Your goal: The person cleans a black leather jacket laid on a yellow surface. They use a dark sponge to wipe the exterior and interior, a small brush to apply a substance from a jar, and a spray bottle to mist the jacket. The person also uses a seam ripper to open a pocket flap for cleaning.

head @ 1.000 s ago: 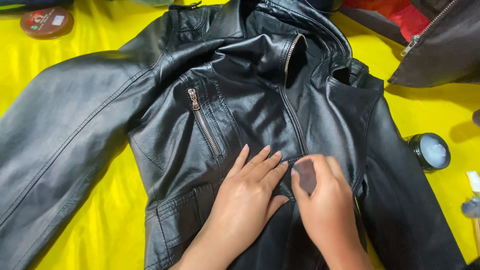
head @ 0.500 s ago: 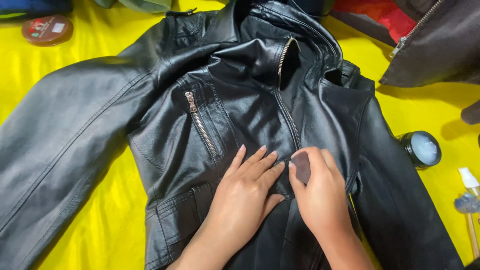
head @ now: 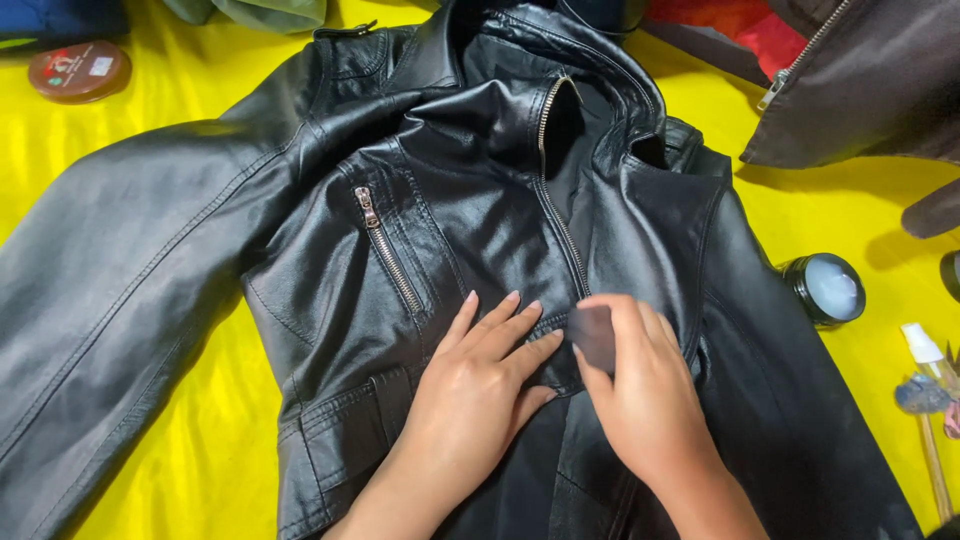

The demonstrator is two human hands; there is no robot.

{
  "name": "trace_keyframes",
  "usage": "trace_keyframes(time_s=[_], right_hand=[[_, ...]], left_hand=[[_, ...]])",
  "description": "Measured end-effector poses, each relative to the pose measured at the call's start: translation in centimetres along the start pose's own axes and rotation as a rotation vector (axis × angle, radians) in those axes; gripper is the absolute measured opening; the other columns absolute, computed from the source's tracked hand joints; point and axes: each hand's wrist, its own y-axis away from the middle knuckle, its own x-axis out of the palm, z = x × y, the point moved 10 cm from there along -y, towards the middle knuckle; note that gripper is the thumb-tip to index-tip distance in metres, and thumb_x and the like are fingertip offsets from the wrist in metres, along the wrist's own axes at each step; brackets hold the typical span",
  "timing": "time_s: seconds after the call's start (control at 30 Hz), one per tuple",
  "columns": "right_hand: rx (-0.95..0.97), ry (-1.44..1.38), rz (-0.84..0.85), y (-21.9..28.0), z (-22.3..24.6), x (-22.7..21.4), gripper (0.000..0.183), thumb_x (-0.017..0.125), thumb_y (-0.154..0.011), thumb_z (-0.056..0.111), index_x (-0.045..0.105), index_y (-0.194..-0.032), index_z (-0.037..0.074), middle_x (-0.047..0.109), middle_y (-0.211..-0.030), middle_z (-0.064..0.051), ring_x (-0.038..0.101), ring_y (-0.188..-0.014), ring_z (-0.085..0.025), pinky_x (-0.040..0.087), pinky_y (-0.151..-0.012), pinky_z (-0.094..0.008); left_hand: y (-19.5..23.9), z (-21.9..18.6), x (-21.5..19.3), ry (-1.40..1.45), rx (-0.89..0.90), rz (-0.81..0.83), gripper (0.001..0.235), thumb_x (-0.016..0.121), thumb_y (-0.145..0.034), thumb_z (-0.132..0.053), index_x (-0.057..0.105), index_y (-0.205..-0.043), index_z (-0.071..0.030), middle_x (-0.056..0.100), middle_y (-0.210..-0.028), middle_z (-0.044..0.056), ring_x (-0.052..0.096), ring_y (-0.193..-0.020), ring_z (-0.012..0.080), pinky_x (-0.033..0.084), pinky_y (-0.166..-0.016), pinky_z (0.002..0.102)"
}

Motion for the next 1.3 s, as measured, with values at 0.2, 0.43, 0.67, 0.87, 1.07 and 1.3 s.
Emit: trace_keyframes(time_s=[0.2, 0.43, 0.67, 0.87, 1.07, 1.3], right_hand=[[-0.068, 0.038, -0.108, 0.5, 1.3, 0.7, 0.03, 0.064, -0.089, 0.01, 0.061, -0.118, 0.012, 0.06, -0.11, -0.011, 0.057, -0.103, -0.036, 0.046, -0.093, -0.045], [-0.047, 0.057, -0.138, 3.5, 0.1, 0.7, 0.024, 0.063, -0.089, 0.014, 0.063, -0.114, 0.014, 0.064, -0.107, -0.005, 0.062, -0.099, -0.03, 0.048, -0.091, -0.041], [-0.061, 0.102, -0.134, 0.2, -0.2, 1.1, 0.028, 0.066, -0.087, 0.012, 0.062, -0.114, 0.013, 0.064, -0.109, -0.008, 0.059, -0.098, -0.035, 0.047, -0.092, -0.046], [0.003, 0.114, -0.14, 1.1, -0.3, 1.2, 0.03, 0.066, -0.087, 0.013, 0.062, -0.117, 0.013, 0.062, -0.107, -0.01, 0.059, -0.1, -0.036, 0.047, -0.091, -0.046], [-0.025, 0.128, -0.138, 3.7, -0.4, 0.9, 0.029, 0.067, -0.084, 0.015, 0.063, -0.113, 0.016, 0.064, -0.105, -0.006, 0.061, -0.097, -0.032, 0.047, -0.089, -0.043], [0.042, 0.068, -0.129, 0.7, -1.0, 1.0, 0.029, 0.068, -0.086, 0.014, 0.064, -0.115, 0.015, 0.065, -0.105, -0.008, 0.061, -0.1, -0.034, 0.048, -0.091, -0.046]], left_hand=[[0.0, -0.1, 0.1, -0.006, -0.006, 0.021, 0.052, 0.082, -0.082, -0.025, 0.07, -0.129, -0.008, 0.062, -0.142, 0.017, 0.052, -0.138, 0.0361, 0.027, -0.121, 0.057], [-0.2, -0.1, 0.1, -0.002, -0.018, 0.056, 0.049, 0.078, -0.086, -0.027, 0.069, -0.131, -0.009, 0.061, -0.142, 0.015, 0.05, -0.139, 0.0346, 0.025, -0.122, 0.056], [-0.1, 0.0, 0.2, -0.002, -0.022, 0.047, 0.052, 0.08, -0.085, -0.027, 0.069, -0.132, -0.009, 0.061, -0.142, 0.016, 0.05, -0.139, 0.0352, 0.025, -0.121, 0.056], [0.0, 0.0, 0.1, 0.003, -0.014, 0.035, 0.052, 0.079, -0.084, -0.027, 0.068, -0.132, -0.008, 0.061, -0.143, 0.017, 0.05, -0.139, 0.0361, 0.025, -0.122, 0.057], [-0.1, -0.1, 0.2, 0.002, -0.012, 0.057, 0.052, 0.079, -0.085, -0.027, 0.068, -0.132, -0.008, 0.061, -0.143, 0.016, 0.05, -0.139, 0.0354, 0.025, -0.122, 0.057], [0.0, 0.0, 0.4, -0.023, -0.004, 0.059, 0.053, 0.08, -0.084, -0.028, 0.068, -0.132, -0.009, 0.061, -0.143, 0.015, 0.05, -0.139, 0.0355, 0.025, -0.122, 0.057]])
